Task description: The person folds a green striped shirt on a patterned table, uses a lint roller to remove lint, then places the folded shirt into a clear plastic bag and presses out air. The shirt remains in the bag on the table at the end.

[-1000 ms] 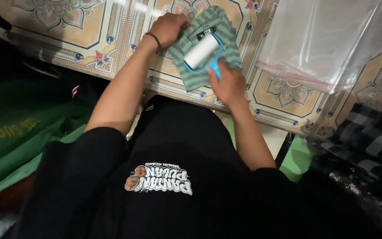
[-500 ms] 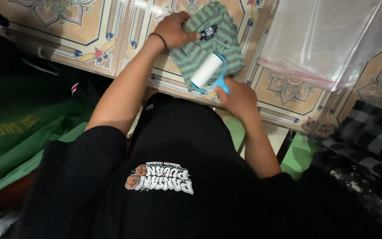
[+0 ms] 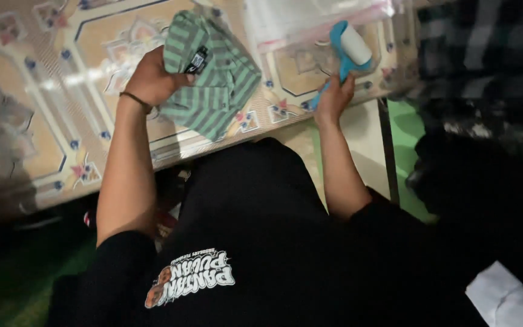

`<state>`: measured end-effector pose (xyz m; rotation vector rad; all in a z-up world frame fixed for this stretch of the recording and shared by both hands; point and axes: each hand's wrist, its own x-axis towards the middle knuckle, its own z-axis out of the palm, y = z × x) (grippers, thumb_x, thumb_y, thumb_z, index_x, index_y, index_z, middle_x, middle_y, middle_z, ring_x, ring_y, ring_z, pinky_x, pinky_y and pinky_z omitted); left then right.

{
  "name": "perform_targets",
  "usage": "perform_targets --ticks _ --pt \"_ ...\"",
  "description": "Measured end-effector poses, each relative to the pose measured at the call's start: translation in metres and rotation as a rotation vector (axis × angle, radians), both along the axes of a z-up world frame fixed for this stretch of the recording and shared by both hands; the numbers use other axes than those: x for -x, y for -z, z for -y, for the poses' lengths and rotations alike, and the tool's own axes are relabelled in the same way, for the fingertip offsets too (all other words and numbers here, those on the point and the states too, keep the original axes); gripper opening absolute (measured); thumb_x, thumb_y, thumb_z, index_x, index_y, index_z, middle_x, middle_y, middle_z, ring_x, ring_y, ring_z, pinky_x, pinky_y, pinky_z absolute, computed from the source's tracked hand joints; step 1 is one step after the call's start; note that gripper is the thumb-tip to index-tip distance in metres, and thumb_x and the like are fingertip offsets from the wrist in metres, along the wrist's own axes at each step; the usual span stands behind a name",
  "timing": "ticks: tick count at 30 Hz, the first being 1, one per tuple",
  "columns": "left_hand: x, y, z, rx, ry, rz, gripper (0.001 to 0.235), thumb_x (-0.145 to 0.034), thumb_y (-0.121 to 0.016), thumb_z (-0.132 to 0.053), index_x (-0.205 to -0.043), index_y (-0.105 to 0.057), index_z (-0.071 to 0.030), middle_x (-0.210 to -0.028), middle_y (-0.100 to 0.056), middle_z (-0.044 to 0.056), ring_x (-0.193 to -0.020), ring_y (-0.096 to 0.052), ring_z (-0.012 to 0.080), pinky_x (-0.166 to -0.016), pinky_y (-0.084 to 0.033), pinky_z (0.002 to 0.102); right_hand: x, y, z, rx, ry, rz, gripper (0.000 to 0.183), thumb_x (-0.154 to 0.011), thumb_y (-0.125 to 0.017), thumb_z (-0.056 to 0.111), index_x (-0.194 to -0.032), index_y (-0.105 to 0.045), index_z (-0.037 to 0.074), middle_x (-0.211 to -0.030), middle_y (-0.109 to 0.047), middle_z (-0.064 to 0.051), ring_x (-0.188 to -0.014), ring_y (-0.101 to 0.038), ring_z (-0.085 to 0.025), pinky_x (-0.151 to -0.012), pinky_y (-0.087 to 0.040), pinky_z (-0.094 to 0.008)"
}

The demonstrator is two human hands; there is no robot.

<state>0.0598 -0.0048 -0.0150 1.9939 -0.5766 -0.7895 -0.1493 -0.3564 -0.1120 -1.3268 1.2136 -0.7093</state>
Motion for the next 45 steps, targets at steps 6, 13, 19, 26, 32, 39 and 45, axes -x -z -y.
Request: perform_targets --ticks 6,13,19,26,32,39,45 --pt "-0.001 0.002 0.041 0.083 0.143 -0.252 0.058 -0.080 -0.079 -0.024 -0.132 -0.060 -0.009 -0.130 -0.068 0.007 -0.120 -0.066 0.0279 -0.100 -0.056 0.045 -0.015 0.020 0.053 -0.131 0.339 -0.029 0.067 -0.098 -0.055 0.020 -0.160 -0.031 0.008 -0.160 -0.042 -0.018 -0.130 -0.061 -0.039 -0.098 -0.058 -0.046" --pt "0.024 0.000 0.045 0.211 -0.002 -0.276 0.057 -0.081 -0.086 -0.007 -0.129 -0.059 0.007 -0.120 -0.069 0.022 -0.111 -0.065 0.0348 -0.098 -0.051 0.050 0.009 -0.003 0.014 0.388 0.123 -0.176 0.094 -0.088 -0.089 0.016 -0.158 -0.030 -0.004 -0.150 -0.028 -0.037 -0.150 -0.023 -0.054 -0.130 -0.020 -0.057" --pt "0.035 0.020 0.020 0.324 -0.160 -0.293 0.047 -0.079 -0.087 -0.004 -0.122 -0.066 -0.006 -0.113 -0.070 0.005 -0.101 -0.063 0.0210 -0.092 -0.053 0.040 -0.039 -0.048 -0.041 0.178 -0.820 0.464 0.080 -0.082 -0.089 -0.007 -0.149 -0.046 0.005 -0.138 -0.047 -0.014 -0.135 -0.047 -0.026 -0.113 -0.050 -0.039" --pt "0.042 -0.056 0.009 0.064 -0.315 0.447 0.034 -0.072 -0.070 -0.009 -0.104 -0.058 -0.010 -0.090 -0.061 0.006 -0.078 -0.057 0.0270 -0.064 -0.040 0.040 -0.132 -0.103 -0.043 0.295 -1.298 -0.062 0.078 -0.087 -0.084 0.006 -0.151 -0.040 0.015 -0.143 -0.057 -0.014 -0.132 -0.057 -0.032 -0.113 -0.045 -0.051" --pt "0.042 -0.022 0.024 -0.520 -0.294 1.185 0.036 -0.073 -0.070 -0.010 -0.108 -0.063 -0.012 -0.098 -0.062 0.012 -0.077 -0.057 0.0320 -0.052 -0.042 0.041 -0.219 -0.025 0.059 0.767 -0.841 -0.029 0.035 -0.091 -0.076 0.007 -0.124 -0.066 0.011 -0.116 -0.068 -0.008 -0.109 -0.065 -0.026 -0.096 -0.052 -0.037" --pt "0.054 0.028 0.071 -0.852 -0.036 0.433 0.081 -0.079 -0.066 -0.074 -0.134 -0.050 -0.015 -0.146 -0.042 0.020 -0.127 -0.043 0.0437 -0.097 -0.041 0.059 -0.265 0.045 0.169 1.681 -0.730 -0.362 0.025 -0.097 -0.050 0.011 -0.088 -0.071 0.001 -0.085 -0.069 -0.016 -0.070 -0.064 -0.035 -0.067 -0.052 -0.048" --pt "0.039 0.024 0.093 -0.962 -0.071 0.436 0.075 -0.081 -0.066 -0.075 -0.123 -0.059 -0.013 -0.131 -0.049 0.018 -0.118 -0.048 0.0425 -0.092 -0.045 0.057 -0.247 0.046 0.154 1.078 -0.613 -0.186 0.018 -0.093 -0.070 0.000 -0.102 -0.083 0.008 -0.118 -0.076 -0.012 -0.119 -0.066 -0.038 -0.095 -0.059 -0.044"
